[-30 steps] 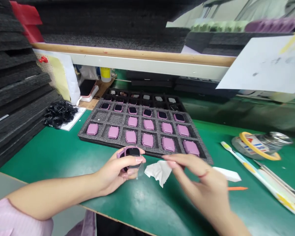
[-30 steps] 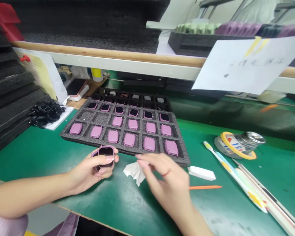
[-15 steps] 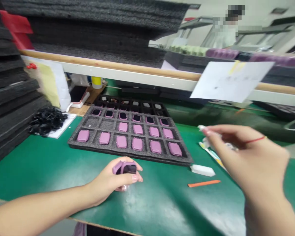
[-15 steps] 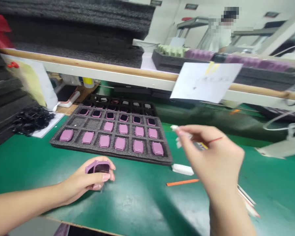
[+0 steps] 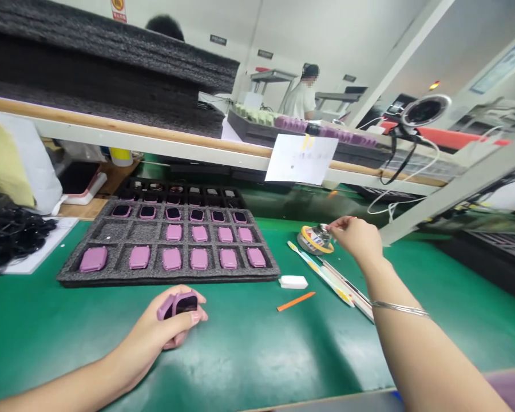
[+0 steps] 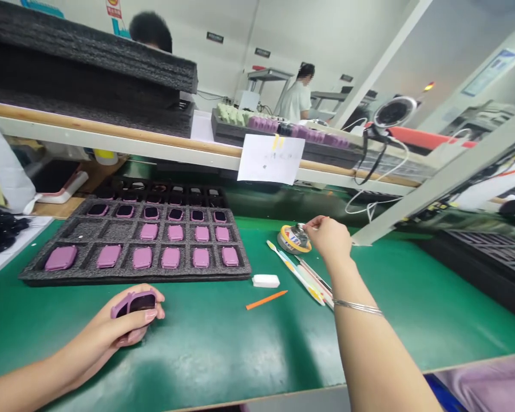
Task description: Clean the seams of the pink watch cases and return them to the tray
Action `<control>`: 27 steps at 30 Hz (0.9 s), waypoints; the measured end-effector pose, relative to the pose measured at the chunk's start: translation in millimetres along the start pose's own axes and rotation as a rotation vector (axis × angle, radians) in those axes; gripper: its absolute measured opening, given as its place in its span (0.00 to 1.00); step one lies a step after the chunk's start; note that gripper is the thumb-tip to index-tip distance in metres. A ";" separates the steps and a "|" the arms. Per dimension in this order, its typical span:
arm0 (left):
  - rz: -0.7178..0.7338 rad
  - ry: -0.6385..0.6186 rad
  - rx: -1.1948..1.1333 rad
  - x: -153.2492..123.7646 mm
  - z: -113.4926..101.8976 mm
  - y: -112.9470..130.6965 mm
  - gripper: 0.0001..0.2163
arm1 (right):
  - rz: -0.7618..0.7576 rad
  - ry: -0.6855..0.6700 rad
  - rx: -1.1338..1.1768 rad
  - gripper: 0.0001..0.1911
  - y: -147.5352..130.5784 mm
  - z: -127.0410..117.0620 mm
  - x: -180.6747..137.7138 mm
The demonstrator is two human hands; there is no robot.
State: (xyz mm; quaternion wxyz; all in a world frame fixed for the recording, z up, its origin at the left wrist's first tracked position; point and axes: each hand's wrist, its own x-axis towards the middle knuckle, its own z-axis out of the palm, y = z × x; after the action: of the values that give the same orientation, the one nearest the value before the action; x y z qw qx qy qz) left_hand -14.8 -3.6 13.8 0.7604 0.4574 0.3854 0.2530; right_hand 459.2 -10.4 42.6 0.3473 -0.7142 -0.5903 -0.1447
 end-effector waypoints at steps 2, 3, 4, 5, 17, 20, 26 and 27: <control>-0.003 -0.008 -0.008 0.1 1.2 0.7 0.20 | -0.024 0.014 0.048 0.15 -19.1 7.1 4.1; -0.003 -0.014 -0.010 0.0 1.8 0.6 0.20 | -0.038 0.019 0.081 0.14 -34.0 11.7 4.6; 0.003 -0.017 -0.010 0.1 2.2 0.1 0.20 | -0.053 0.019 0.117 0.12 -53.1 16.8 3.0; 0.007 -0.017 -0.008 0.3 2.3 -1.0 0.20 | -0.069 0.008 0.157 0.12 -76.2 22.1 -1.4; 0.191 -0.053 -0.061 2.4 4.3 -6.6 0.19 | -0.412 -0.229 0.714 0.07 -291.9 56.0 -107.6; 0.190 -0.022 -0.022 3.7 5.9 -5.1 0.18 | -0.379 -0.228 0.688 0.08 -285.0 59.6 -107.5; 0.167 -0.013 -0.050 3.8 8.2 -5.1 0.20 | -0.429 -0.223 0.705 0.07 -286.9 61.5 -112.3; 0.161 -0.014 -0.055 3.0 8.2 -4.4 0.19 | -0.427 -0.209 0.694 0.08 -286.0 62.2 -112.7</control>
State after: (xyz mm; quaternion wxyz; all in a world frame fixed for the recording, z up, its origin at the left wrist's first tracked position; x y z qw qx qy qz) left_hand -6.3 -7.4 11.1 0.7525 0.4677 0.3351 0.3204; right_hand 147.3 -34.9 21.6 0.4676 -0.4271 -0.7710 0.0673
